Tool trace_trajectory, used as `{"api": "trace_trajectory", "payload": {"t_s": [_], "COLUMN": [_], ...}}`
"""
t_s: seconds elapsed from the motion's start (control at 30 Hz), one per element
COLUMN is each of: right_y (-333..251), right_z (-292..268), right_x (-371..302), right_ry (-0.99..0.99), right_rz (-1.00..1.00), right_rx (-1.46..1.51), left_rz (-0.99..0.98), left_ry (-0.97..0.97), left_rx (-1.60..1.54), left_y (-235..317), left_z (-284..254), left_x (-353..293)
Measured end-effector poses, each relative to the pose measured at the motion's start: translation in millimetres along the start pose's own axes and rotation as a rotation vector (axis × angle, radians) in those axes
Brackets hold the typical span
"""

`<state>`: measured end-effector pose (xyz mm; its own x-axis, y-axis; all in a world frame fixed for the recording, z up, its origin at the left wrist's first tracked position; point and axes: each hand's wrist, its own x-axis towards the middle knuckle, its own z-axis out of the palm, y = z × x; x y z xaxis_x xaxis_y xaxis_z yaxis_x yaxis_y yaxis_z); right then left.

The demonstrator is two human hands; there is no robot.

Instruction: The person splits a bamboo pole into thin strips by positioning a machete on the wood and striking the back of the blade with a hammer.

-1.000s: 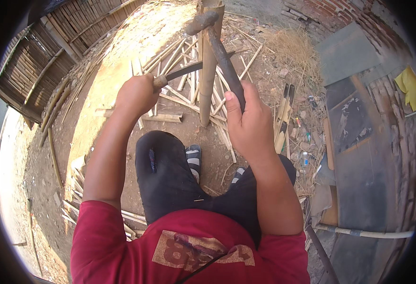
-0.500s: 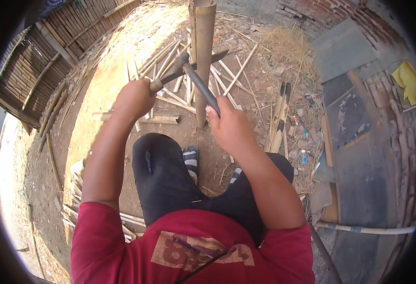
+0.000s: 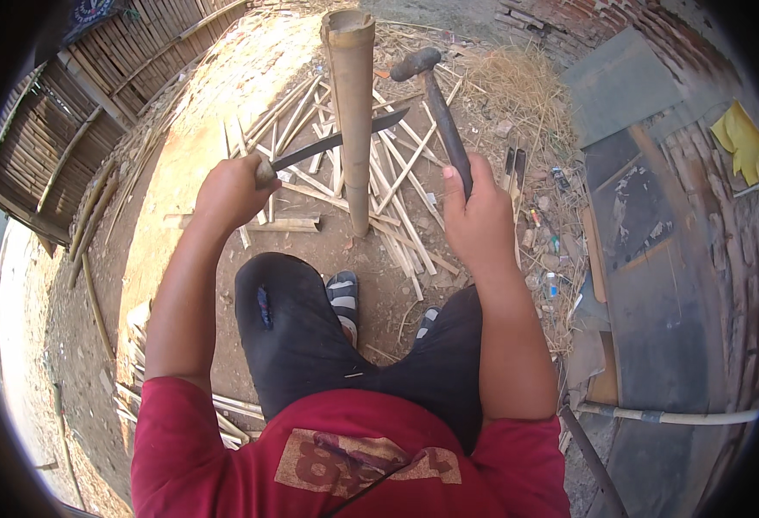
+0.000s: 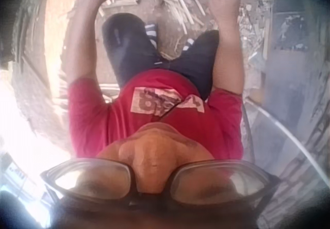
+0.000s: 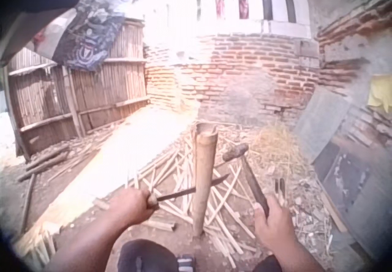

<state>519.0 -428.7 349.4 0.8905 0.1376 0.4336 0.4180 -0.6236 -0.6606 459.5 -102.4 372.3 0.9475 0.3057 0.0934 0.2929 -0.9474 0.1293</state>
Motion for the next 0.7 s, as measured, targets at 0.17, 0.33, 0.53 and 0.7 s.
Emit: {"api": "trace_trajectory", "payload": {"t_s": [0.17,0.33,0.53,0.7], "right_y": [7.3,-13.1,0.5,-13.2], "right_z": [-8.5,-15.5,-30.3,-25.0], "right_x": [3.7,10.4,13.5,15.0], "right_ry": [-0.083,0.121,-0.14,0.138], "right_rz": [0.037,-0.036,0.054,-0.072], "right_rx": [-0.024,0.072,-0.085,0.107], "left_rz": [0.003,0.013,0.023,-0.013], "left_ry": [0.013,0.013,-0.008,-0.018], "left_rx": [-0.004,-0.007,0.058,0.033], "left_y": [-0.2,0.3,8.4,4.7], "left_z": [-2.7,-0.3,-7.0,-3.4], "left_x": [2.5,6.5,6.6,6.2]}}
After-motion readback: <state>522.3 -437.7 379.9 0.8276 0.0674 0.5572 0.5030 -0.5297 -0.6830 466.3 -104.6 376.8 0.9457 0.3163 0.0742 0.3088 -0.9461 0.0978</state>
